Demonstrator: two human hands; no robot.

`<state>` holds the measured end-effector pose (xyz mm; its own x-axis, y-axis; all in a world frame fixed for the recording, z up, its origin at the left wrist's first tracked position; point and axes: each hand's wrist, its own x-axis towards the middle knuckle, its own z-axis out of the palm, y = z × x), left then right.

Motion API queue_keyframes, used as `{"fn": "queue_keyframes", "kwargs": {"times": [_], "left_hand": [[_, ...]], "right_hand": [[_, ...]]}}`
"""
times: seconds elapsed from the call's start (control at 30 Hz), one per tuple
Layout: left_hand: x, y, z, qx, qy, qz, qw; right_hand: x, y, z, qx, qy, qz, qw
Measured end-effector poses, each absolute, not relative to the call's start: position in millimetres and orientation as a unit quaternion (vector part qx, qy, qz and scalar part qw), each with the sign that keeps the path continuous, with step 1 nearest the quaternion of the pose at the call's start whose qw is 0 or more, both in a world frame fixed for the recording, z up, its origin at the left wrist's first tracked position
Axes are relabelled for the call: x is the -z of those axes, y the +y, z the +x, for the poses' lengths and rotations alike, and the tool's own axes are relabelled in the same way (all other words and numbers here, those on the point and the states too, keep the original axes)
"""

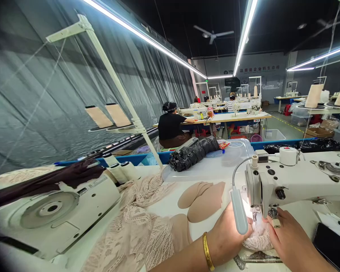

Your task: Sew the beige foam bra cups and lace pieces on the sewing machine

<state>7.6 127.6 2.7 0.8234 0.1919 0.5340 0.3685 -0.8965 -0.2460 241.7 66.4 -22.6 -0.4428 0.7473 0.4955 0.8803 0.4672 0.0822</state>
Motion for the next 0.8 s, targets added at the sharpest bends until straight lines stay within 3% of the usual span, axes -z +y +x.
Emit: {"fn": "queue_keyframes", "kwargs": {"times": [0.13,0.33,0.5,0.57,0.67,0.8], "left_hand": [[-12,120,-7,0.233,-0.166,-0.955,0.071],[-37,115,-16,0.072,-0.245,-0.967,-0.028],[-45,111,-10,0.118,-0.169,-0.971,-0.119],[-42,109,-12,0.084,-0.133,-0.981,-0.118],[-35,109,-18,0.027,-0.181,-0.982,-0.037],[-29,108,-20,0.078,-0.204,-0.975,0.045]], "right_hand": [[32,65,250,0.15,-0.84,-0.478,0.207],[27,60,251,0.175,-0.855,-0.412,0.262],[0,52,227,0.151,-0.898,-0.313,0.269],[3,52,226,0.127,-0.902,-0.34,0.232],[20,58,235,0.116,-0.892,-0.393,0.191],[40,66,248,0.126,-0.877,-0.41,0.219]]}}
